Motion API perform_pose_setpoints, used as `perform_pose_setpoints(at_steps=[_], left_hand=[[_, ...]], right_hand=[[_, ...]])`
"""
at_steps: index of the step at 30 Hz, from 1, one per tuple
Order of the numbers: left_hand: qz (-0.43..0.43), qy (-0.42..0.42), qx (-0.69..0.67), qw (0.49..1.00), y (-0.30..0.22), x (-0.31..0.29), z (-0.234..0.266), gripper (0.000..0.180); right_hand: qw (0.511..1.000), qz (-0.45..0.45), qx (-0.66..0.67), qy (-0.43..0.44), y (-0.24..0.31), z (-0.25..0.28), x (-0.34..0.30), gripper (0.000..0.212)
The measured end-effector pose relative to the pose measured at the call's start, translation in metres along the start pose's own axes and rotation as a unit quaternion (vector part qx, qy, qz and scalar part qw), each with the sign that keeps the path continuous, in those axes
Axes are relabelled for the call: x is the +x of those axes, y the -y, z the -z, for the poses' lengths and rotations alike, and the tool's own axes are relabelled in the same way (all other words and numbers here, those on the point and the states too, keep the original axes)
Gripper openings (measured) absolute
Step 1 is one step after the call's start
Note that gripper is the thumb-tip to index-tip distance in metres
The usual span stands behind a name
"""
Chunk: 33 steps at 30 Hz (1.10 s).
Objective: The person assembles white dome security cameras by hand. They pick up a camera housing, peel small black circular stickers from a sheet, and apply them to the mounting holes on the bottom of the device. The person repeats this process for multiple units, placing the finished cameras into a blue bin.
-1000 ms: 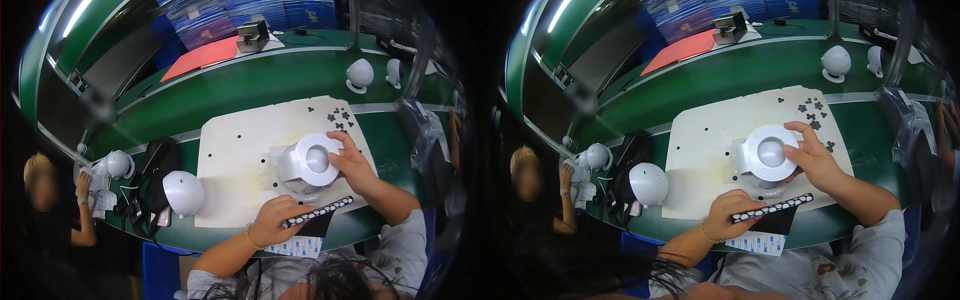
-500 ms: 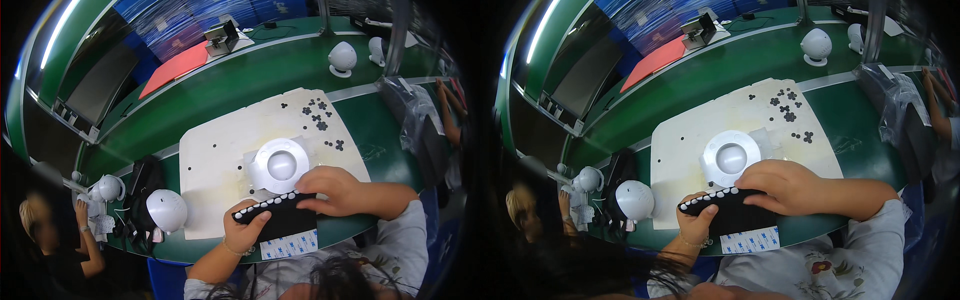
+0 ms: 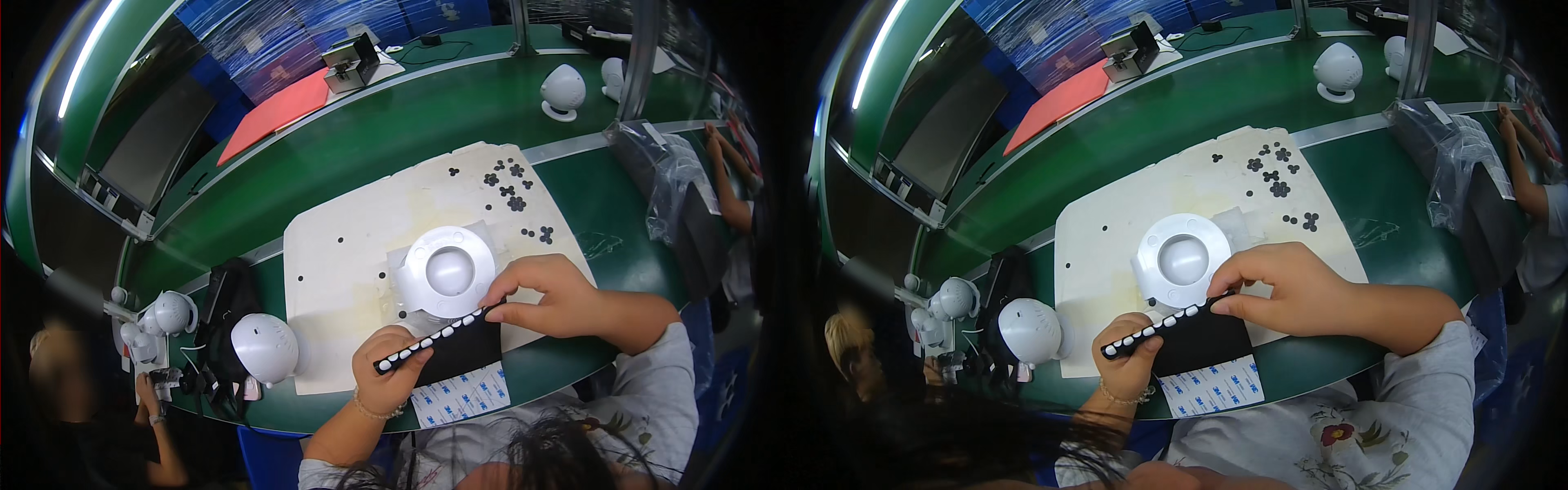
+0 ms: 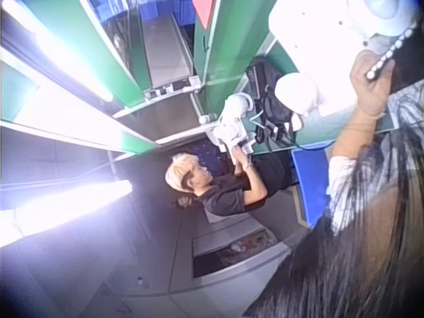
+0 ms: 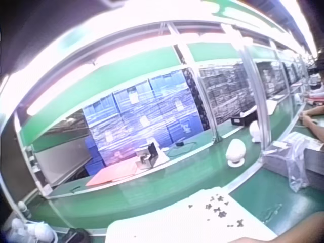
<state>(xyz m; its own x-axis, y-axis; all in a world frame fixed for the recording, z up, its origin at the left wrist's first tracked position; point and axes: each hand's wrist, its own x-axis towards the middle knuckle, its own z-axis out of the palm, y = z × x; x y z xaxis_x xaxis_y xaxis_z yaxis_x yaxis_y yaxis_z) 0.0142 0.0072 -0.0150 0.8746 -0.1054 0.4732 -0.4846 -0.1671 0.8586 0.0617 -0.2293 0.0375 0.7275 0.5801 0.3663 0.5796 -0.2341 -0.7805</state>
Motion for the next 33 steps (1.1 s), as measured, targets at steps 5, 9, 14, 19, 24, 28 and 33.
perform_pose_setpoints(at_steps=[5,9,14,19,24,28,33], left_hand=[[0.093,-0.039,-0.07,0.992,-0.006,-0.002,0.0,0.011],[0.16,-0.053,-0.098,0.981,-0.008,-0.002,-0.001,0.013],[0.123,-0.032,-0.104,0.986,-0.004,-0.001,-0.001,0.013],[0.124,-0.028,-0.085,0.988,-0.005,0.0,0.0,0.014],[0.133,-0.039,-0.062,0.988,-0.008,0.001,0.0,0.014],[0.123,-0.049,-0.053,0.99,-0.007,0.0,-0.002,0.014],[0.124,-0.044,-0.035,0.991,-0.01,0.001,-0.003,0.015]], right_hand=[[0.884,0.384,-0.265,-0.018,-0.007,0.014,0.005,0.018],[0.952,0.29,-0.079,-0.057,-0.012,0.006,0.003,0.03],[0.994,0.095,0.032,-0.04,-0.01,-0.012,0.0,0.054],[0.996,0.067,0.041,-0.052,-0.011,-0.013,0.0,0.053],[0.996,0.082,0.011,-0.027,-0.016,-0.005,0.001,0.053],[0.989,0.134,-0.058,-0.032,-0.017,-0.001,0.003,0.051],[0.968,0.206,-0.126,-0.07,-0.024,-0.008,0.002,0.042]])
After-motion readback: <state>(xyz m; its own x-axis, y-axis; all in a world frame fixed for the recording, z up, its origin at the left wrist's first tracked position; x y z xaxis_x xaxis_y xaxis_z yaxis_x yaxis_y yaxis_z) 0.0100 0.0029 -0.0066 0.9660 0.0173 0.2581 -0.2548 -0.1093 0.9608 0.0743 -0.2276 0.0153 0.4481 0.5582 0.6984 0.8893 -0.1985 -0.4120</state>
